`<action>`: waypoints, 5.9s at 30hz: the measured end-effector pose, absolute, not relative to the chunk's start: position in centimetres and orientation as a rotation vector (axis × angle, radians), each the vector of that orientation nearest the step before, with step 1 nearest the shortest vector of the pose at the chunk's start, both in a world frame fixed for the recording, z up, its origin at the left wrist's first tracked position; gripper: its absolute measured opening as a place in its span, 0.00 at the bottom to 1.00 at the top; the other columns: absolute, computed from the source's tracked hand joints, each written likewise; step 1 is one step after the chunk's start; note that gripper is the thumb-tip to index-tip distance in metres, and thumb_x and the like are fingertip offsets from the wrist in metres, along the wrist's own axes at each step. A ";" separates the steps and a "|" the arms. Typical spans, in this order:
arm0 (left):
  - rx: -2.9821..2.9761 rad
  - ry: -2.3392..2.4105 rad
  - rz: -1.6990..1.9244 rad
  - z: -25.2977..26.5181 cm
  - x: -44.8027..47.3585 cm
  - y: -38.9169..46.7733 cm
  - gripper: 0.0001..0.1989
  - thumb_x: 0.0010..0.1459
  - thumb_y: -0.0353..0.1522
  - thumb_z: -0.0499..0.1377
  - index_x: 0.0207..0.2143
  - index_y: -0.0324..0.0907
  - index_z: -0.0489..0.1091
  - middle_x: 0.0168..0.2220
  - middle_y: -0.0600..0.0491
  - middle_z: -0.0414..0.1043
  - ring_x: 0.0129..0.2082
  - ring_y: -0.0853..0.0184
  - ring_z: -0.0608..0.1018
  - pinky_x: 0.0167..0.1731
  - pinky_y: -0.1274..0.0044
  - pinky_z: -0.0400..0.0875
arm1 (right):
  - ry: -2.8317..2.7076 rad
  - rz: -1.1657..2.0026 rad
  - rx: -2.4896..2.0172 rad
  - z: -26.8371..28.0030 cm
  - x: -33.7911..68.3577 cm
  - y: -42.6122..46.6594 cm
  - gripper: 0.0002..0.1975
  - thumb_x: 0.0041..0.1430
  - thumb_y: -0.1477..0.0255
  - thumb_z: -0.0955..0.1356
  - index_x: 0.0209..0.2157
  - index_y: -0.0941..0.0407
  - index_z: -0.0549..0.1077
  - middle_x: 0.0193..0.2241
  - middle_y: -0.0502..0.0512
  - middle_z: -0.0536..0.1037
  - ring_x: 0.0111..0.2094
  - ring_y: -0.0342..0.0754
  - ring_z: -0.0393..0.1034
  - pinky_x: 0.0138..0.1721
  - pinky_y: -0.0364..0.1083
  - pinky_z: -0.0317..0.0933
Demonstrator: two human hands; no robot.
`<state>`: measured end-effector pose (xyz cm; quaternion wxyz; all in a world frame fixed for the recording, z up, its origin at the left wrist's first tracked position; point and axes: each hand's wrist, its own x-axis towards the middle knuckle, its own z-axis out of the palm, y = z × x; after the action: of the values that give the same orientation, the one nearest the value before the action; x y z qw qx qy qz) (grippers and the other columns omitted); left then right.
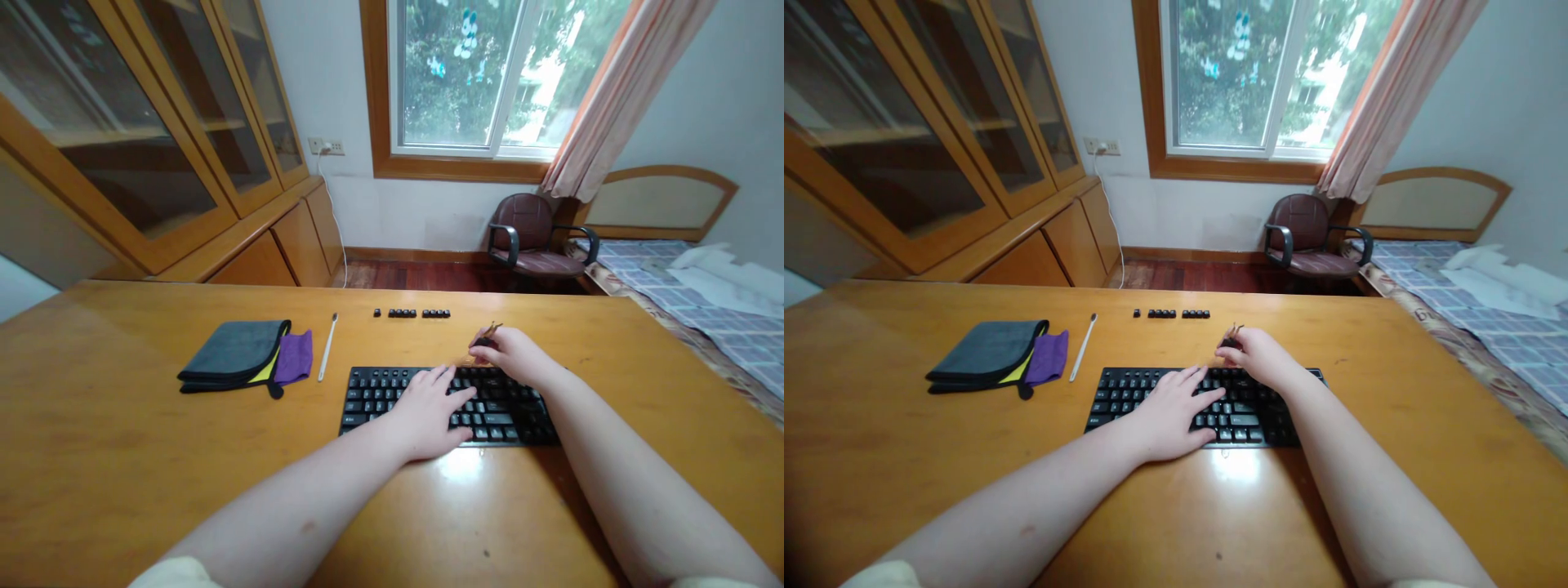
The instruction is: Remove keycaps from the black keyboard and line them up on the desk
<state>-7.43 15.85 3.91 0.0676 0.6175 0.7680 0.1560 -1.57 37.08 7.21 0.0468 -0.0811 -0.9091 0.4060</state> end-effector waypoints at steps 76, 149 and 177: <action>1.006 2.185 1.497 3.7 -8.9 16.9 0.12 0.54 0.30 0.56 0.42 0.42 0.68 0.40 0.52 0.74 0.40 0.66 0.75 0.45 0.70 0.70 | -2.123 1.915 -0.236 2.9 -2.4 33.5 0.17 0.51 0.56 0.67 0.31 0.57 0.74 0.29 0.55 0.79 0.32 0.49 0.74 0.40 0.50 0.68; 0.563 1.862 1.889 2.8 -10.2 17.5 0.11 0.53 0.34 0.56 0.37 0.38 0.69 0.33 0.52 0.72 0.30 0.71 0.72 0.35 0.78 0.67 | -2.269 1.443 0.387 4.2 -1.8 33.7 0.08 0.56 0.69 0.66 0.27 0.56 0.75 0.30 0.55 0.75 0.34 0.47 0.70 0.39 0.48 0.64; 0.894 2.106 1.696 2.0 -9.4 17.0 0.13 0.55 0.32 0.55 0.44 0.42 0.65 0.43 0.51 0.71 0.26 0.75 0.69 0.33 0.78 0.67 | -2.392 0.750 -0.543 9.2 -6.3 40.6 0.14 0.49 0.65 0.69 0.37 0.57 0.76 0.28 0.54 0.76 0.24 0.45 0.65 0.29 0.45 0.60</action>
<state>-9.38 17.04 1.98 0.1463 0.3104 0.7316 0.5892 -6.27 40.58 9.23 0.2845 -0.2028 -0.8940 0.2804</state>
